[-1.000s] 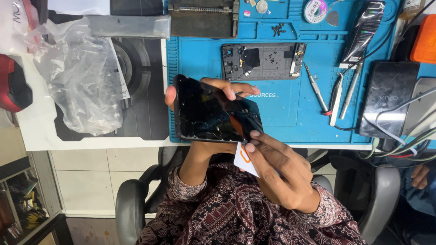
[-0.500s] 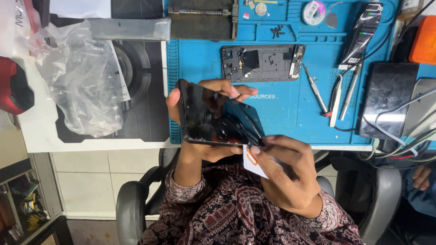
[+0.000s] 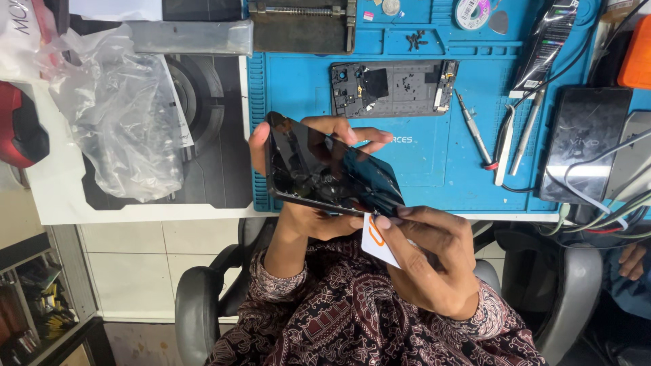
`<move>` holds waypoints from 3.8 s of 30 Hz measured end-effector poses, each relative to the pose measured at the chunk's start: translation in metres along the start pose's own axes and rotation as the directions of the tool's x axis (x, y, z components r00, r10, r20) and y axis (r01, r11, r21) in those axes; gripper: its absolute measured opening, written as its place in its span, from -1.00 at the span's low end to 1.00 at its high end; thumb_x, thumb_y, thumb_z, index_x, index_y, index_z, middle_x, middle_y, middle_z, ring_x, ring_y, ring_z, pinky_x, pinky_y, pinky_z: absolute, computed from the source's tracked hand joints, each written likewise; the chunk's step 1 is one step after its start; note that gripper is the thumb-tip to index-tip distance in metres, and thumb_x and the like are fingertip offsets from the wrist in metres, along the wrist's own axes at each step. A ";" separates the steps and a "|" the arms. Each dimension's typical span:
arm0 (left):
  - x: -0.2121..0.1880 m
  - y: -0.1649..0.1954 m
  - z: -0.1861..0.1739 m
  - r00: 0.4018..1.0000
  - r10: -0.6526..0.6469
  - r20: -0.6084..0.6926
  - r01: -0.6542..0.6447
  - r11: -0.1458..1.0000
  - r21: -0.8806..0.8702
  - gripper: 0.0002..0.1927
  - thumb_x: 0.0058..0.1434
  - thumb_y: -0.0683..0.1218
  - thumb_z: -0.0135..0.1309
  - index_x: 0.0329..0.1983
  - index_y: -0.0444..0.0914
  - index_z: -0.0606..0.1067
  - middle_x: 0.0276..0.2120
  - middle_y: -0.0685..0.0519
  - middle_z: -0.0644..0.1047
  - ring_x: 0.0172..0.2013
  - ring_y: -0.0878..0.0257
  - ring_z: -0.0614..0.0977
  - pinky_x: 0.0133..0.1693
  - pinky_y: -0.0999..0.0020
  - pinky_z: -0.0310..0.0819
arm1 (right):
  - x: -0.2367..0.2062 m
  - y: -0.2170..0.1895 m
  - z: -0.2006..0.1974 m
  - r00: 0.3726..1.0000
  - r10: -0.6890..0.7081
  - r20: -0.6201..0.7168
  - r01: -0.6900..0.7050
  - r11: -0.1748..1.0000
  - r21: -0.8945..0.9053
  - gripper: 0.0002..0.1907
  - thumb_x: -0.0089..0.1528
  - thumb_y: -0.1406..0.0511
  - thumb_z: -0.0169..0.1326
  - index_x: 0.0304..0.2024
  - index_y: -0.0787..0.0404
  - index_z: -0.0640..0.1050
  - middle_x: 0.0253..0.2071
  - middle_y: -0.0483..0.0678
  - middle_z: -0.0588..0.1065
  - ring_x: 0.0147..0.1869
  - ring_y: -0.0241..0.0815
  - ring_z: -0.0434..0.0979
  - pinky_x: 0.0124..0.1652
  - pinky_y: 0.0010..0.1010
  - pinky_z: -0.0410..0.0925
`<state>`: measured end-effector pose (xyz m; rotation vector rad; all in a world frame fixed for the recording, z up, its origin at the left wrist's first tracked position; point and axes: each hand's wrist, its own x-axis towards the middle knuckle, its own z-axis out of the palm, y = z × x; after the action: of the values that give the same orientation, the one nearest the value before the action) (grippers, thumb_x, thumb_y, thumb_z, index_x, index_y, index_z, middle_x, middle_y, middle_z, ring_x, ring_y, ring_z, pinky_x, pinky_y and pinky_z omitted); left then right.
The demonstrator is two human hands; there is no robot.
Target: The person works on a disassembled smartphone at a repair bench. They hold the cracked phone, pry at its edge with a card, separate the broken screen from the frame, set the screen aside, and use a blue electric screwdriver on the phone frame for the rest of the episode.
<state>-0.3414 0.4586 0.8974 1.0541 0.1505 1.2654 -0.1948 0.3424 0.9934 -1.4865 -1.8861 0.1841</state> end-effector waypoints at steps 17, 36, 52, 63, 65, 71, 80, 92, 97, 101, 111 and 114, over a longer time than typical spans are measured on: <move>0.002 0.006 -0.003 1.000 0.011 -0.001 -0.011 1.000 0.009 0.27 0.09 -0.18 0.42 0.58 0.28 -0.22 0.21 -0.12 0.35 0.19 0.00 0.58 0.25 -0.24 0.49 | 0.012 -0.007 0.000 0.998 0.050 0.035 -0.052 0.997 0.056 -0.41 -0.10 0.57 0.37 0.02 0.32 0.60 -0.19 -0.03 0.46 0.02 -0.01 0.55 -0.06 -0.28 0.46; 0.004 0.003 -0.011 0.997 0.052 0.059 -0.052 0.999 -0.003 0.21 0.09 -0.19 0.40 0.58 0.29 -0.12 0.23 -0.17 0.35 0.17 0.03 0.53 0.28 -0.26 0.45 | 0.023 -0.014 0.013 0.993 0.115 -0.039 -0.107 0.978 0.178 -0.50 0.01 0.52 0.40 0.02 0.28 0.62 -0.21 -0.06 0.48 0.02 -0.06 0.57 -0.04 -0.34 0.51; 0.000 0.004 -0.013 0.997 0.021 0.070 -0.018 0.999 -0.032 0.07 0.15 -0.08 0.36 0.55 0.30 -0.05 0.19 -0.13 0.35 0.05 0.01 0.63 0.07 0.00 0.61 | 0.029 -0.015 0.027 0.998 0.037 -0.059 -0.025 0.980 0.197 -0.47 0.01 0.51 0.41 0.04 0.30 0.61 -0.19 -0.05 0.48 0.04 -0.02 0.56 -0.02 -0.31 0.51; -0.005 0.008 -0.020 0.990 -0.035 0.137 -0.005 0.958 0.285 0.22 0.13 -0.15 0.45 0.52 0.34 -0.18 0.27 -0.17 0.28 -0.09 0.21 0.61 0.11 -0.02 0.73 | 0.035 -0.029 0.035 0.989 0.082 -0.122 -0.076 0.996 0.056 -0.50 0.06 0.53 0.40 0.04 0.15 0.63 -0.08 -0.03 0.44 0.08 -0.01 0.36 0.08 -0.24 0.49; -0.007 0.006 -0.016 0.995 -0.010 0.095 -0.018 0.958 0.285 0.24 0.08 -0.11 0.45 0.52 0.33 -0.21 0.27 -0.18 0.27 -0.08 0.22 0.60 0.12 -0.04 0.70 | 0.038 -0.030 0.041 0.978 0.071 -0.198 -0.067 0.997 0.029 -0.51 0.07 0.47 0.44 0.04 0.10 0.63 -0.11 -0.03 0.39 0.08 -0.03 0.32 0.08 -0.19 0.45; -0.006 0.003 -0.018 0.997 0.003 0.072 -0.020 0.972 0.234 0.26 0.03 -0.07 0.47 0.51 0.33 -0.21 0.26 -0.19 0.26 -0.07 0.20 0.56 0.14 -0.10 0.66 | 0.031 -0.025 0.041 0.995 0.046 -0.094 -0.042 0.998 0.039 -0.53 0.04 0.50 0.40 0.00 0.16 0.64 -0.21 -0.11 0.45 0.01 -0.08 0.35 0.10 -0.04 0.39; -0.015 -0.005 -0.026 0.979 -0.063 0.193 0.030 0.986 0.167 -0.08 0.33 -0.04 0.24 0.52 0.37 -0.06 0.30 -0.15 0.30 0.02 0.13 0.58 0.06 0.09 0.58 | 0.031 -0.017 0.034 0.997 -0.034 -0.072 0.039 0.996 0.080 -0.51 0.05 0.51 0.37 0.01 0.08 0.62 -0.17 -0.21 0.43 -0.01 -0.16 0.39 0.03 -0.16 0.33; -0.017 -0.007 -0.019 0.983 -0.170 0.074 0.162 0.981 0.103 -0.42 0.52 0.05 -0.02 0.48 0.22 0.01 0.20 -0.20 0.31 -0.11 0.15 0.55 0.20 -0.11 0.53 | 0.034 -0.018 0.032 0.997 -0.050 -0.066 0.057 0.992 0.110 -0.53 0.09 0.41 0.44 0.03 0.13 0.60 -0.12 -0.18 0.42 0.00 -0.12 0.40 -0.02 -0.25 0.34; -0.017 -0.008 -0.015 0.994 -0.099 0.046 0.090 0.981 0.169 -0.14 0.39 -0.12 0.16 0.51 0.34 -0.06 0.25 -0.19 0.29 -0.08 0.14 0.57 0.19 -0.06 0.56 | 0.027 -0.019 0.035 0.993 -0.071 -0.099 0.078 0.994 0.076 -0.52 0.07 0.37 0.48 0.01 0.19 0.60 -0.12 -0.14 0.43 0.00 -0.09 0.42 -0.05 -0.22 0.34; -0.011 -0.001 -0.016 0.997 -0.043 0.063 0.031 0.983 0.180 0.27 0.09 -0.14 0.44 0.59 0.36 -0.19 0.33 -0.15 0.22 0.01 0.15 0.57 0.22 -0.04 0.58 | 0.019 -0.019 0.033 0.994 -0.063 -0.091 0.070 0.995 0.070 -0.55 0.09 0.39 0.47 0.00 0.20 0.59 -0.12 -0.14 0.45 0.01 -0.09 0.44 -0.04 -0.24 0.36; -0.012 0.015 -0.015 0.994 -0.112 0.014 0.109 0.984 0.140 0.53 -0.06 -0.16 0.52 0.65 0.14 -0.42 0.34 -0.11 0.17 0.13 0.14 0.47 0.28 0.00 0.46 | 0.010 -0.029 0.028 0.974 0.147 -0.170 -0.107 0.969 0.224 -0.65 0.06 0.44 0.44 -0.16 0.26 0.58 -0.24 -0.07 0.49 -0.06 -0.08 0.51 -0.12 -0.35 0.41; -0.012 0.024 -0.016 0.989 -0.135 0.058 0.114 0.956 0.272 0.43 0.04 -0.16 0.41 0.65 0.04 -0.43 0.35 -0.12 0.16 0.19 0.09 0.47 0.32 0.00 0.48 | 0.015 -0.023 0.024 0.956 0.136 -0.258 -0.058 0.956 0.289 -0.71 0.08 0.45 0.39 -0.20 0.30 0.57 -0.26 -0.01 0.52 -0.14 -0.08 0.56 -0.19 -0.38 0.45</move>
<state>-0.3724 0.4560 0.9002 1.3027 0.3329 1.1089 -0.2292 0.3554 0.9940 -1.3372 -1.4975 0.2630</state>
